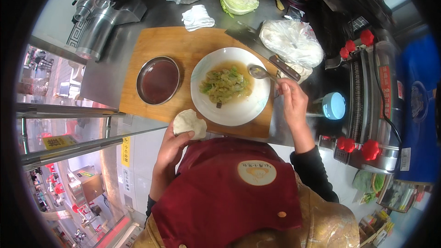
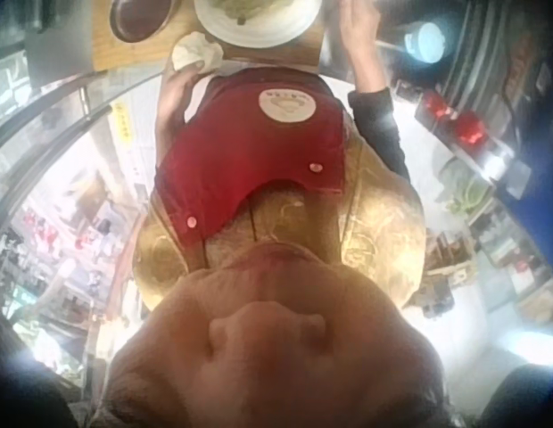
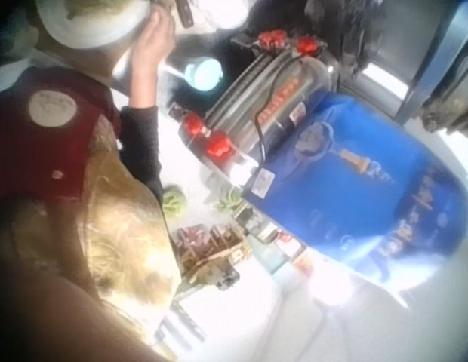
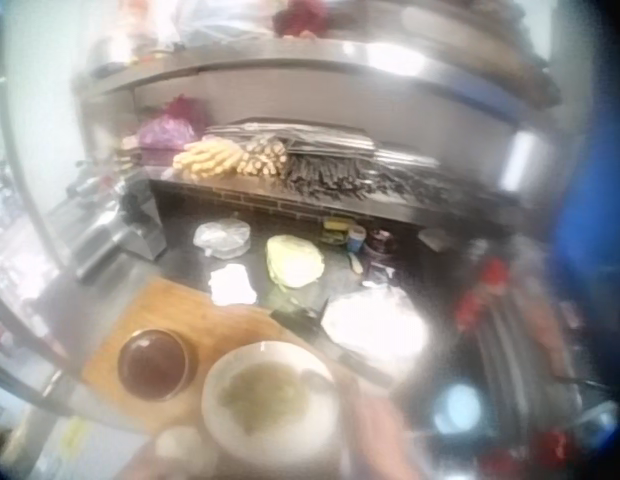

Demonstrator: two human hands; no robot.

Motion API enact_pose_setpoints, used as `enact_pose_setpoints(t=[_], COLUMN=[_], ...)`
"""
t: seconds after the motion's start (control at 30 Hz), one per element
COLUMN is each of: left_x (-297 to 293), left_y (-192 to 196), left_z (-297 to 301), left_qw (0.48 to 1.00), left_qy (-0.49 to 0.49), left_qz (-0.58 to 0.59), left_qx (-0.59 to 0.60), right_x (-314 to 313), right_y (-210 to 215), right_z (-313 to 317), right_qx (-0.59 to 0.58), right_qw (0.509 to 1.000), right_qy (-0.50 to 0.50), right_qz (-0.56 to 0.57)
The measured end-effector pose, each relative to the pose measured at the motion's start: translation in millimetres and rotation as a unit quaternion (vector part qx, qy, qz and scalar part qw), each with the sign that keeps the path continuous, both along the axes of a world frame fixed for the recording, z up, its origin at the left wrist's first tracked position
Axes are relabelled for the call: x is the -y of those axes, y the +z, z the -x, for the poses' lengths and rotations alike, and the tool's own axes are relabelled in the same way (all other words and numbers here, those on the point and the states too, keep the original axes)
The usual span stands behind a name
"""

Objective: The person repeatedly scoops a chopped vegetable mixture from a plate onto thin round wrappers using a spoon, then folds and seals each wrap by hand. The process is repeated multiple times in a small food stall workspace.

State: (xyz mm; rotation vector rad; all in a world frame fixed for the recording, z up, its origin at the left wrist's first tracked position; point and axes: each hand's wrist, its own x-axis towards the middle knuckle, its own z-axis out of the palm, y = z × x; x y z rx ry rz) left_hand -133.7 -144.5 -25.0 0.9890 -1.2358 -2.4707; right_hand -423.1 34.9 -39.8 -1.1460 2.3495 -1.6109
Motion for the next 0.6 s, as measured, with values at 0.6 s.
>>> enact_pose_setpoints(t=[0.6], left_x=[-1.7], left_y=[-0.5], left_z=[-8.7], left_qw=[1.000], left_qy=[0.011], left_qz=[0.005], left_qx=[0.015], right_x=[19.3], right_y=[-23.8], right_z=[-1.0], right_qx=[0.117], right_qw=[0.993], right_qy=[0.017], right_qz=[0.001])
